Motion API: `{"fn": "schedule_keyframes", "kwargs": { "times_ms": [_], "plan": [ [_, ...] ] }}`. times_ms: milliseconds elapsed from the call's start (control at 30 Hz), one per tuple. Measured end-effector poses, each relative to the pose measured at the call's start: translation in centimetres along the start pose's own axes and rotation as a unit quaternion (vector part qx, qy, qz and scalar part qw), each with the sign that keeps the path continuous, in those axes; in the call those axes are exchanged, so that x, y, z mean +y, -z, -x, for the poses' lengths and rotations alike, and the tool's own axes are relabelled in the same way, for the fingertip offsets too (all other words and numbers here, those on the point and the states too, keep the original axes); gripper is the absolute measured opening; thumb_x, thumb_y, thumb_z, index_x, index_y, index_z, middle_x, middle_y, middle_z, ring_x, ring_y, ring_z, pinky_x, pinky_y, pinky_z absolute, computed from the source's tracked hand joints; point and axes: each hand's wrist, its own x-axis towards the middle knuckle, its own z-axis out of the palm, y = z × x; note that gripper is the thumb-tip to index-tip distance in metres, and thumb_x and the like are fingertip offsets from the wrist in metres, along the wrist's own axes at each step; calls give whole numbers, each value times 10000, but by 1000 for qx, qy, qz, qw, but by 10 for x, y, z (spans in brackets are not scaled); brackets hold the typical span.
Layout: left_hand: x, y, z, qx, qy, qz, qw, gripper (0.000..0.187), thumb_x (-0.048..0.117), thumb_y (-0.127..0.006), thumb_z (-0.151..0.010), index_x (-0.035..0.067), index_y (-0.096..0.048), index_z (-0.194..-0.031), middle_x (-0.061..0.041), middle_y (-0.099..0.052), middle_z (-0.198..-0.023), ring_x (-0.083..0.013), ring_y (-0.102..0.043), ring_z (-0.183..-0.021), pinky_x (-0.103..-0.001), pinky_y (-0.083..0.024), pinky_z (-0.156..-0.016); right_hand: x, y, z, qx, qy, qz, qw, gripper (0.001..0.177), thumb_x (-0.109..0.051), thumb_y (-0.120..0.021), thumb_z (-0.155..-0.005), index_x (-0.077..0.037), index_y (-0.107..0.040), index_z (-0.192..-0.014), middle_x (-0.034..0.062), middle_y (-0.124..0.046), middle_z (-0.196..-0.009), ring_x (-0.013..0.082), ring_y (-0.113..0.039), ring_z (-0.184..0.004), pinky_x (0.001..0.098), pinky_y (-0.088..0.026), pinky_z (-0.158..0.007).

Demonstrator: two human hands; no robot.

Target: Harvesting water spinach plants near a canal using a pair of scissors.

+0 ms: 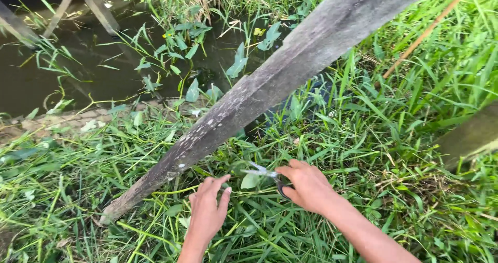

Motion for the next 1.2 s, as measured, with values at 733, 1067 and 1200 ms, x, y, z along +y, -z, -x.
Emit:
{"fn": "schedule_keyframes", "kwargs": {
  "times_ms": [733, 1067, 1200],
  "plan": [
    [53, -62, -110, -5, -101, 4, 995, 339, 273, -608, -947, 190, -670, -1270, 34, -627, -1172, -192, -570, -1022, -389, -337, -871, 112, -6, -148, 55, -295, -140, 944, 284, -132, -756, -837, -130, -788, -1120, 62, -801, -982, 204, -743, -832, 370, -613, -892],
    [45, -74, -123, 5, -54, 38, 998, 386, 286, -594, -928, 184, -697, -1285, -68, -729, -1275, -323, -671, -1155, -479, -451, -1011, 97, -8, -153, 123, -185, -18, 975, 422, -262, -809, -777, -141, -709, -1168, 125, -689, -1072, 346, -699, -972, 476, -562, -898],
    [34, -85, -125, 45, -79, 55, 994, 371, 287, -598, -932, 114, -661, -1253, -125, -699, -1272, -401, -653, -1103, -509, -482, -926, 94, -11, -167, 156, -131, 6, 979, 427, -232, -806, -751, -134, -696, -1152, 126, -683, -1104, 361, -681, -998, 501, -540, -883]
  ]
}}
